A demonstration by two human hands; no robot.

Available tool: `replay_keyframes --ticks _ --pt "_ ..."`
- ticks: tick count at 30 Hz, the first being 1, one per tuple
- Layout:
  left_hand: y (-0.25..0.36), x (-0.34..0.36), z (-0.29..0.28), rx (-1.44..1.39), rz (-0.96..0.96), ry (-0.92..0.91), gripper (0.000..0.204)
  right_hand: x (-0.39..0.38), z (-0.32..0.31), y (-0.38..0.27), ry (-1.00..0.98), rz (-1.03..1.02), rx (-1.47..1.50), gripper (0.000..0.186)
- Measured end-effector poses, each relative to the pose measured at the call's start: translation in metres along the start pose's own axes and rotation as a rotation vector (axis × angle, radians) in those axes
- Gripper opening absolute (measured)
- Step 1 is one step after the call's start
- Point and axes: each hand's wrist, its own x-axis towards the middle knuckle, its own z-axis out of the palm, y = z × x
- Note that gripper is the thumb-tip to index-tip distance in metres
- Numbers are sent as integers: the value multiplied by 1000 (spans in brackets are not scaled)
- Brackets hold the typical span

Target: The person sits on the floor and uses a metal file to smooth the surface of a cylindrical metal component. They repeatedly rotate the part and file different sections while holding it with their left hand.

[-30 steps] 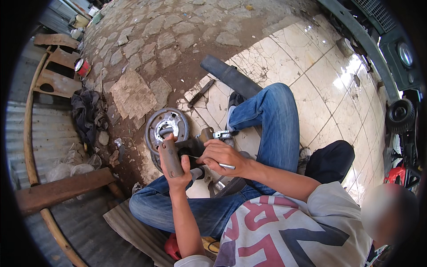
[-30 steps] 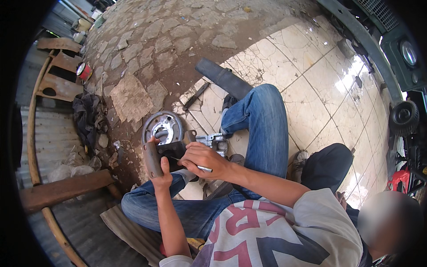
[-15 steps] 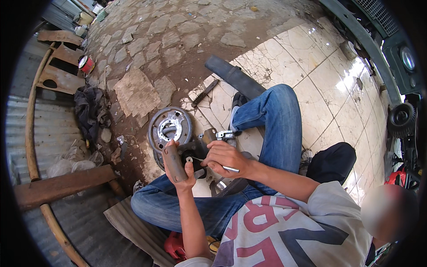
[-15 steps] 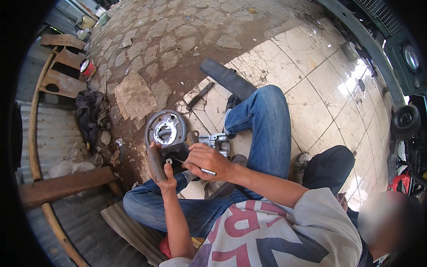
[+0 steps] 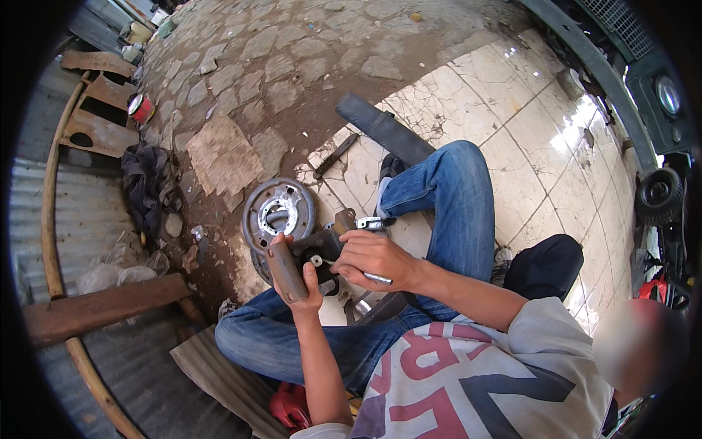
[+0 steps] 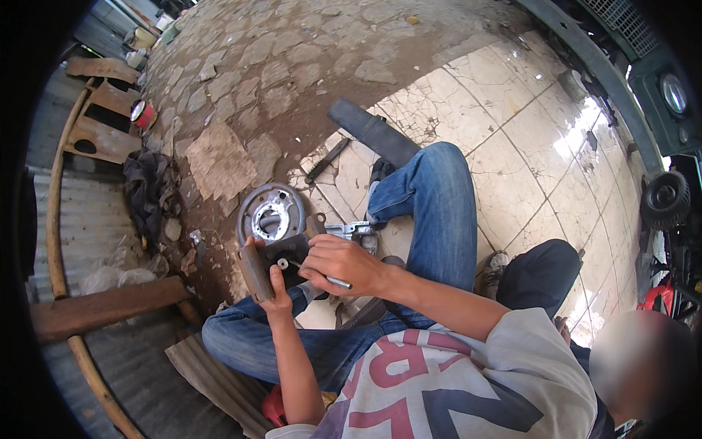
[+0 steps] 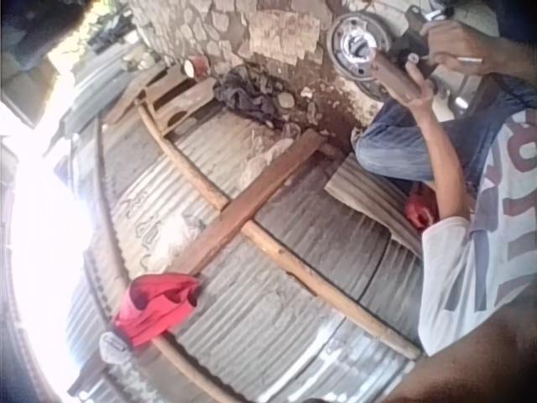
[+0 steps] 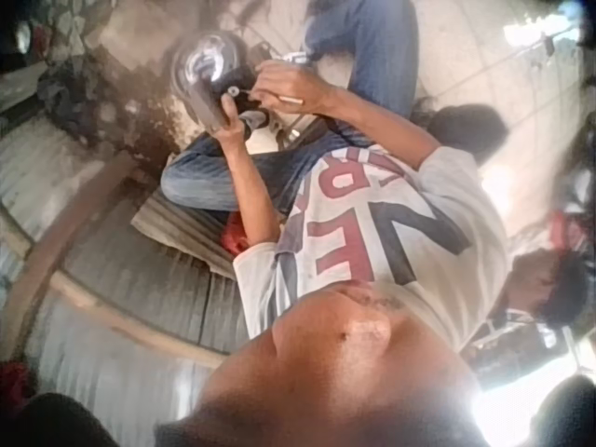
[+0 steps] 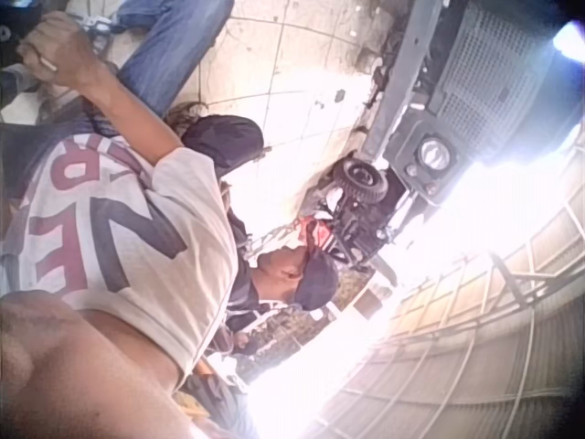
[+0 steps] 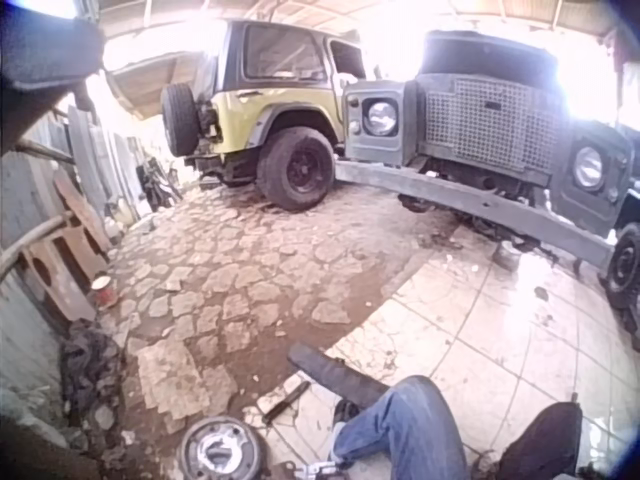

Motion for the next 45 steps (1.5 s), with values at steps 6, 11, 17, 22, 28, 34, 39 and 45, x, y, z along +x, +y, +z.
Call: replay_keyframes --ticks 6,11,17,22,28,34,39,45 --pt "0 7 -7 -83 -28 -98 70 -9 9 6 44 -4 25 13" --pt "8 17 -8 -18 -47 -193 75 -22 22 16 99 15 40 19" --pt "6 19 -7 42 -19 -176 69 -12 18 8 78 60 57 15" --pt "8 22 -4 37 -19 -150 66 2 6 -1 -18 50 -7 9" --pt "9 25 1 18 -45 -133 66 9 8 1 -47 59 -77 10" --pt "11 27 -1 13 -28 -152 66 18 -1 4 -98 86 -36 9" --pt "12 29 -1 28 -4 -177 64 21 -7 11 -82 101 -18 14" --pt "8 33 -4 -17 -20 -157 64 14 -2 9 -93 100 -54 8"
